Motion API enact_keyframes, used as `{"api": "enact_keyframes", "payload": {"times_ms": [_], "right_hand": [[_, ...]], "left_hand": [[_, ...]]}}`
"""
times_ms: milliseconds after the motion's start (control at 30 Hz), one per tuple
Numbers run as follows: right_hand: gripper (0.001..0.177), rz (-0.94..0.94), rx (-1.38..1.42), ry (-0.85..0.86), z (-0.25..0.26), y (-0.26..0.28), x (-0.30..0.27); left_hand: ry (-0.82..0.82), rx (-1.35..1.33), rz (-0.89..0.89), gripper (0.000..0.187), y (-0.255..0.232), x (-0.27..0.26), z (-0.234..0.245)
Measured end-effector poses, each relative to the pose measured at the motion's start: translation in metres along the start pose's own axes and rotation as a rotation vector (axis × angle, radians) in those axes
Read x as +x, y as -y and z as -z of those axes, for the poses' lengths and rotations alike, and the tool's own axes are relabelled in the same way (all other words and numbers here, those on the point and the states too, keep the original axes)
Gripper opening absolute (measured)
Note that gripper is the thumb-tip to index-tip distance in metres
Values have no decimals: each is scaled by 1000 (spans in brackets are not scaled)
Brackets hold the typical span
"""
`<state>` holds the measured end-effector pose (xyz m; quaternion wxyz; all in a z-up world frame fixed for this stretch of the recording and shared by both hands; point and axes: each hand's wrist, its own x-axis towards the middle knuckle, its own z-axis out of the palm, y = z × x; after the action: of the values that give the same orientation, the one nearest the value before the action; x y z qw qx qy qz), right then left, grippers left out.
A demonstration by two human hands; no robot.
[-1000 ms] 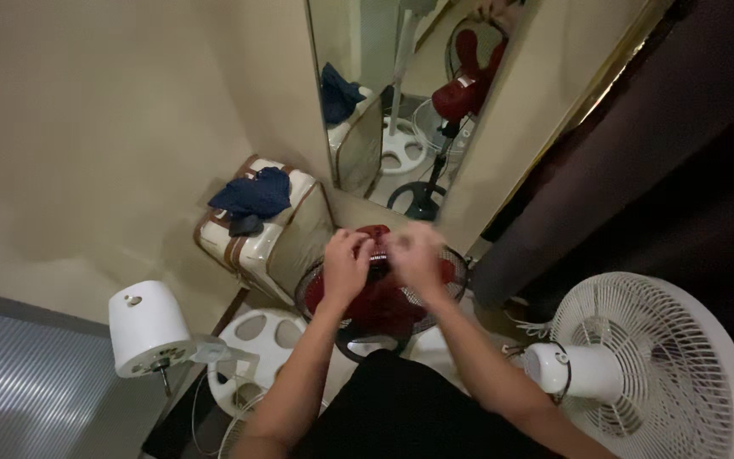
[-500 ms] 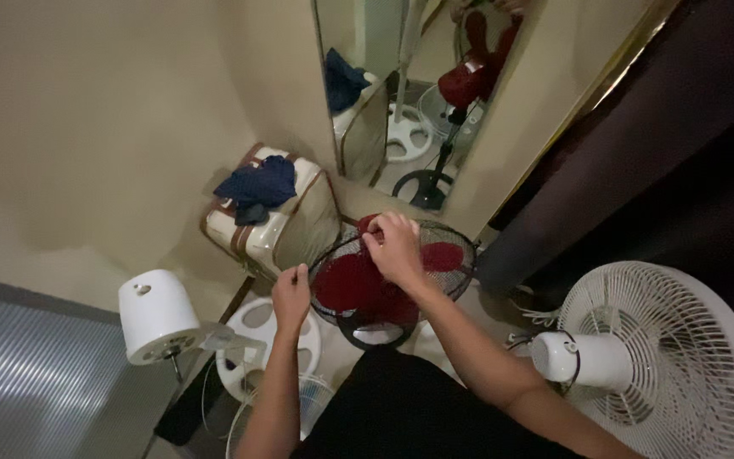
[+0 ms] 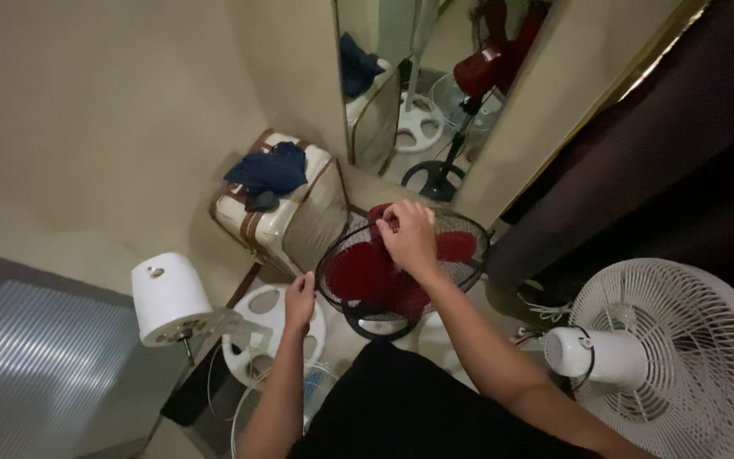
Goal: The person disassembles and reassembles multiple electric fans. They remove and reattach fan blades and protective grilles on a white fan, a red fan, and another white fan, handling each component by hand.
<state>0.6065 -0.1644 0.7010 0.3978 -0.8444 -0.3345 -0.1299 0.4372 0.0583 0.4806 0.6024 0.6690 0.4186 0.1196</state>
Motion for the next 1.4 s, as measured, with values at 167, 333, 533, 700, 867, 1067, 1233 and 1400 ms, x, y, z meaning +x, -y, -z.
{"api": "enact_keyframes", "payload": {"times_ms": [167, 333, 533, 700, 867, 1067, 1233, 1400], "right_hand": [[19, 8, 7, -11, -4, -3, -2], [19, -8, 12, -28, 0, -7, 1], [19, 2, 3, -37, -2, -2, -2], [16, 2, -4, -48, -5, 13, -6], [17, 20, -25, -42, -2, 16, -8], [16, 23, 40, -105, 1, 21, -9], [18, -233, 459, -256, 1, -4, -18], [17, -460, 334, -618, 25, -112, -37]], "left_hand": [[122, -174, 61, 60, 9, 22, 7], [277, -80, 252, 45, -2, 40, 16], [119, 184, -199, 41, -11, 56, 18], [27, -18, -9, 33, -19, 48, 16], [-117, 69, -124, 23, -52, 7, 11], [-113, 148, -518, 17, -143, -58, -23], [10, 241, -1145, 23, -200, -91, -72], [91, 444, -1147, 46, -215, -103, -94]]}}
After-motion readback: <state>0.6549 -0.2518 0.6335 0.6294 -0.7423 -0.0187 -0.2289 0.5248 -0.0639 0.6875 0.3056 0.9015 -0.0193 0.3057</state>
